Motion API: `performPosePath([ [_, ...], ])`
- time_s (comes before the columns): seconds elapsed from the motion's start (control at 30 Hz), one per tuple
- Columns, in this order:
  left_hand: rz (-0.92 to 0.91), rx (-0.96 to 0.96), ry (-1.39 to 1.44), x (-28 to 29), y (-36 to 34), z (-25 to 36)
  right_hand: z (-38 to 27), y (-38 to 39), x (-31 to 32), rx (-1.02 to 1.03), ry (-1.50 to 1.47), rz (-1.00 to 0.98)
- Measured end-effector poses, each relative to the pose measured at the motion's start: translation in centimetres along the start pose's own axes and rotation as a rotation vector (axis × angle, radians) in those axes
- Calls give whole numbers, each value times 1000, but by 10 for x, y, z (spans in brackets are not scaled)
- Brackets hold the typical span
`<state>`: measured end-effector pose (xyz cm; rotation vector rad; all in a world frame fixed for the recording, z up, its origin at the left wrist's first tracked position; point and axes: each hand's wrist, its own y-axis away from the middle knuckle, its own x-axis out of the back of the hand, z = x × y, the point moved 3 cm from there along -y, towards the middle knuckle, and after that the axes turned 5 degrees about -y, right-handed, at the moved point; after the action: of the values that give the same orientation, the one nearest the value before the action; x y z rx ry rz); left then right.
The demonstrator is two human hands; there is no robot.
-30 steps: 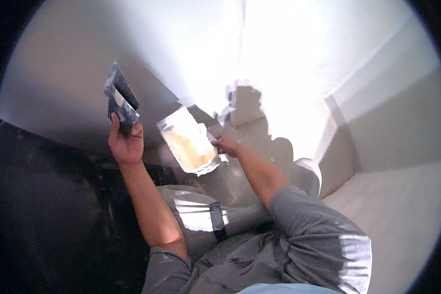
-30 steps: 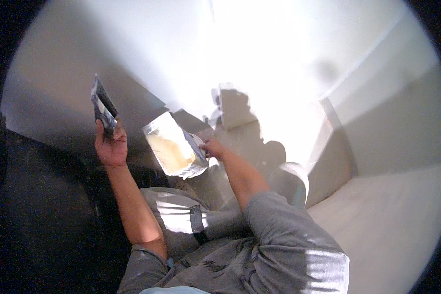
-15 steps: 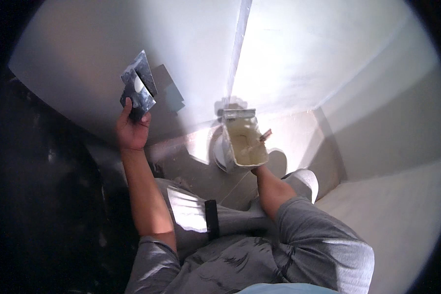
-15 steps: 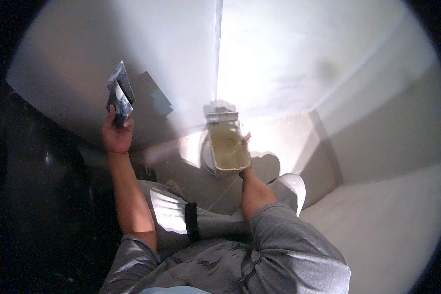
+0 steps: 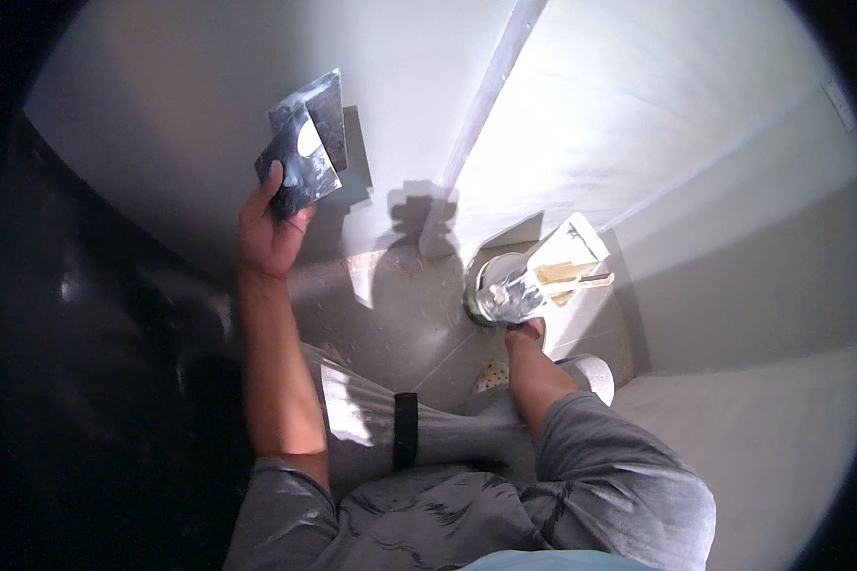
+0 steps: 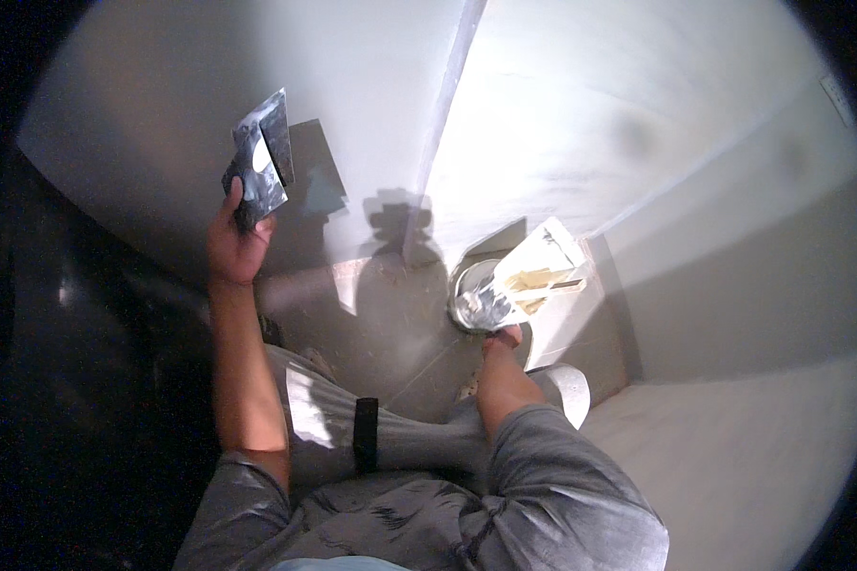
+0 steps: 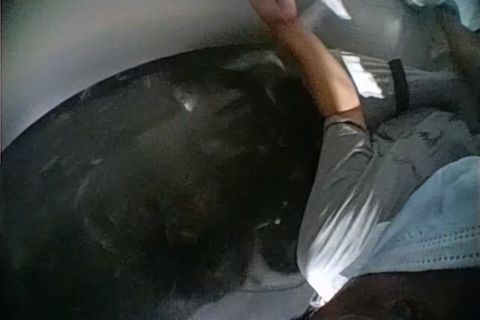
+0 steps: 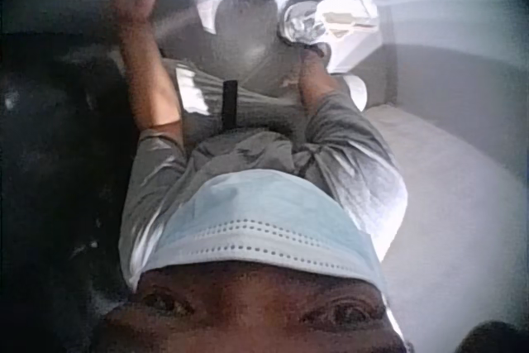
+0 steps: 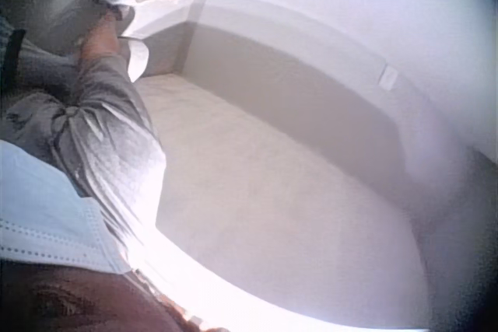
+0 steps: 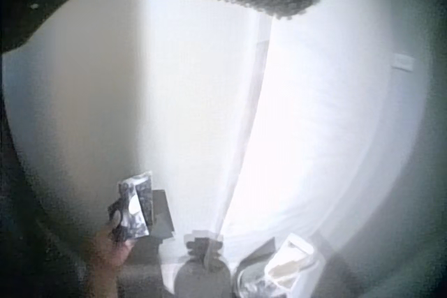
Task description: The person applies joint compound to a wall corner using a putty knife and a hawk. They repeatedly scoop compound from the hawk and spread it along the corner, smoothing the surface.
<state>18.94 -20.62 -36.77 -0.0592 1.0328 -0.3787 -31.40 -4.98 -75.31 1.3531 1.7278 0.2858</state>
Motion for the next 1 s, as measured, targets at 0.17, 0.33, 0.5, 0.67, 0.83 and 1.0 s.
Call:
performPosePath([
  [0.17, 49, 9, -33, -8, -1, -1, -41, -19, -34, 150, -57, 318],
  [0.33, 98, 19, -108, -13, 9, 11, -37, 7, -65, 231, -92, 493],
  [0.5, 156, 54, -138, -11, -5, -9, -123, -104, -32, 335, 405, 354],
  [0.67, 55, 136, -289, -27, -14, -27, -15, -71, -21, -160, 336, 157],
  [0.83, 78, 273, -320, -31, 14, -24, 54, 213, -212, -365, 575, -625],
  [1.0, 125, 351, -454, -42, 14, -36, -54, 432, -315, -193, 602, -1350],
])
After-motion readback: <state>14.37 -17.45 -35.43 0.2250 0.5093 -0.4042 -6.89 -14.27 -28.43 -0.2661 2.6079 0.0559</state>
